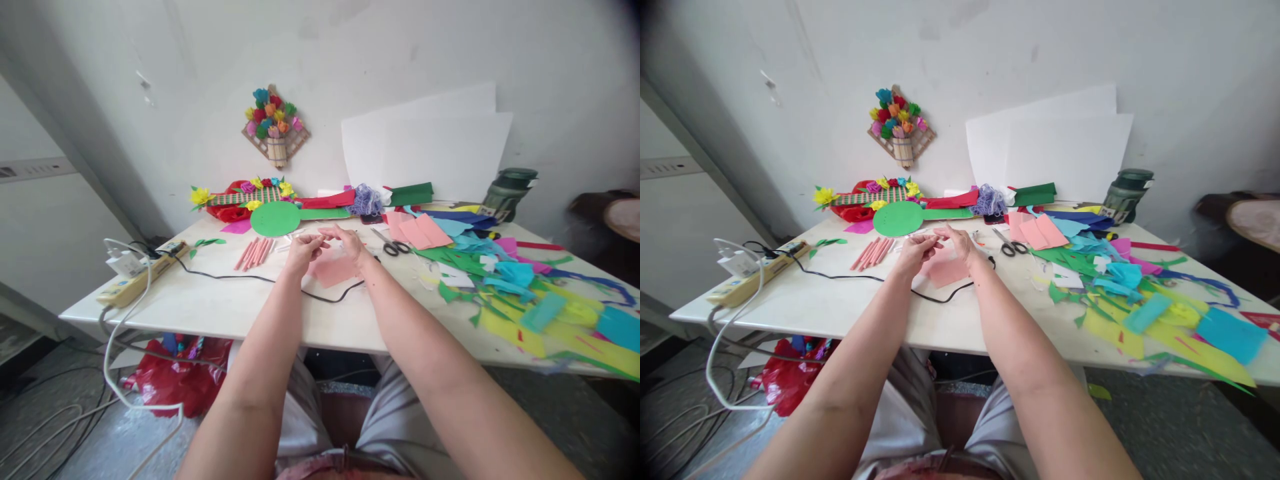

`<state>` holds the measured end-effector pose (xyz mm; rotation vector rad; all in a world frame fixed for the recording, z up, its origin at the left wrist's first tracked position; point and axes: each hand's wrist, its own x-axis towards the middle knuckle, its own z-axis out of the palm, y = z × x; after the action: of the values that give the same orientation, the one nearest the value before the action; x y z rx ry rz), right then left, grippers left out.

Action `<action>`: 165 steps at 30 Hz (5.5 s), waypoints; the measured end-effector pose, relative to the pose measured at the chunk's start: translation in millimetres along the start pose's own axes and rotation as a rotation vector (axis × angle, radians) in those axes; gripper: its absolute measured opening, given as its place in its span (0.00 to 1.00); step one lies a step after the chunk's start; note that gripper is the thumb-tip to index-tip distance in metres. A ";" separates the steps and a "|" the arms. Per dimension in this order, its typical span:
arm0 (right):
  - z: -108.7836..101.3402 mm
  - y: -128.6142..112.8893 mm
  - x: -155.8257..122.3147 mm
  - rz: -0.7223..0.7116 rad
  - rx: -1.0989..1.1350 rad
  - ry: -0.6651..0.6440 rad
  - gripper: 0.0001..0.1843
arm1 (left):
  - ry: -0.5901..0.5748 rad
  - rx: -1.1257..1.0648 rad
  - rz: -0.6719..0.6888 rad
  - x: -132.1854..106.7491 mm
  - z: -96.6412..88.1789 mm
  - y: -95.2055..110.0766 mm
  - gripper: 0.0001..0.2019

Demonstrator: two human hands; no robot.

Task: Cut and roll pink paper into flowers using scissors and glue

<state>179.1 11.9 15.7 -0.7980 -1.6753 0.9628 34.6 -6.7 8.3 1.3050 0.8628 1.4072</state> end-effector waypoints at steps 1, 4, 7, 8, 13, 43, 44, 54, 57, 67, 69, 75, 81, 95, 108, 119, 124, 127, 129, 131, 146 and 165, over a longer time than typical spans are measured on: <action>0.1 0.5 0.2 -0.006 0.000 -0.004 0.34 | -0.016 0.003 -0.002 -0.3 0.2 0.1 0.16; 0.4 1.3 0.8 -0.022 -0.001 -0.019 0.33 | -0.038 0.005 0.001 -0.2 0.0 0.0 0.17; 0.6 -0.4 0.6 -0.034 -0.020 -0.034 0.32 | -0.041 0.006 0.001 0.0 -0.4 0.3 0.18; 0.7 -1.3 0.5 -0.039 -0.035 -0.034 0.31 | -0.041 0.007 0.001 -0.1 -0.4 0.6 0.18; 1.3 -1.6 1.3 -0.065 -0.150 -0.031 0.27 | -0.025 0.025 -0.002 -0.9 -0.3 1.6 0.17; -1.6 1.8 2.5 0.063 0.095 -0.037 0.32 | 0.083 0.053 0.062 0.0 -4.5 1.7 0.12; -1.9 1.4 2.2 0.066 0.085 -0.026 0.31 | 0.082 0.042 0.066 0.1 -4.9 1.7 0.13; 1.8 3.0 5.0 0.074 0.133 0.068 0.24 | -0.057 0.020 0.104 -1.4 2.5 3.6 0.17; 2.3 4.4 4.9 0.068 0.127 0.072 0.24 | -0.067 0.030 0.108 -1.2 2.4 2.9 0.16; 1.7 5.8 5.5 0.091 0.167 0.018 0.23 | -0.078 0.053 0.110 0.2 0.9 1.8 0.15; 1.7 5.0 4.8 0.108 0.171 -0.007 0.25 | -0.081 0.037 0.110 -0.1 1.1 2.8 0.15; 1.0 -0.1 1.5 0.082 0.150 0.001 0.24 | 0.014 -0.057 0.104 0.1 0.6 4.5 0.15; -2.9 -2.7 4.7 0.023 -0.013 0.216 0.16 | 0.020 -0.054 0.078 0.0 1.2 4.8 0.15; 4.4 -2.6 5.1 -0.005 0.152 0.019 0.14 | -0.148 -0.147 0.017 -1.4 -2.5 4.5 0.14; 8.0 2.2 7.3 0.030 0.035 0.212 0.12 | -0.150 -0.253 -0.162 1.4 -3.2 -0.3 0.12; 24.4 -0.4 6.0 0.127 0.068 0.367 0.08 | -0.072 -0.348 -0.226 -0.7 6.5 4.1 0.09; 29.3 5.5 7.0 0.151 -0.007 0.446 0.09 | -0.054 -0.347 -0.205 -1.8 10.5 4.2 0.08; 21.9 8.6 10.1 0.185 -0.019 0.531 0.10 | -0.030 -0.339 -0.201 -0.5 8.2 2.3 0.08; 12.4 8.4 12.1 0.226 0.026 0.604 0.12 | -0.002 -0.358 -0.203 0.5 4.9 1.4 0.09; 3.3 6.8 13.4 0.241 0.080 0.630 0.14 | 0.016 -0.380 -0.212 1.4 2.1 1.4 0.09; 8.6 -4.3 6.2 0.059 -0.049 0.191 0.09 | -0.035 -0.354 -0.156 4.9 -6.3 -5.0 0.10; 5.7 -15.5 -0.5 0.090 0.031 0.102 0.05 | -0.070 -0.045 0.002 1.7 -4.1 -2.7 0.17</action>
<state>172.9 3.0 28.3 -0.8933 -1.5448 0.9912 31.3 -3.8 5.6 1.3133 0.7794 1.3666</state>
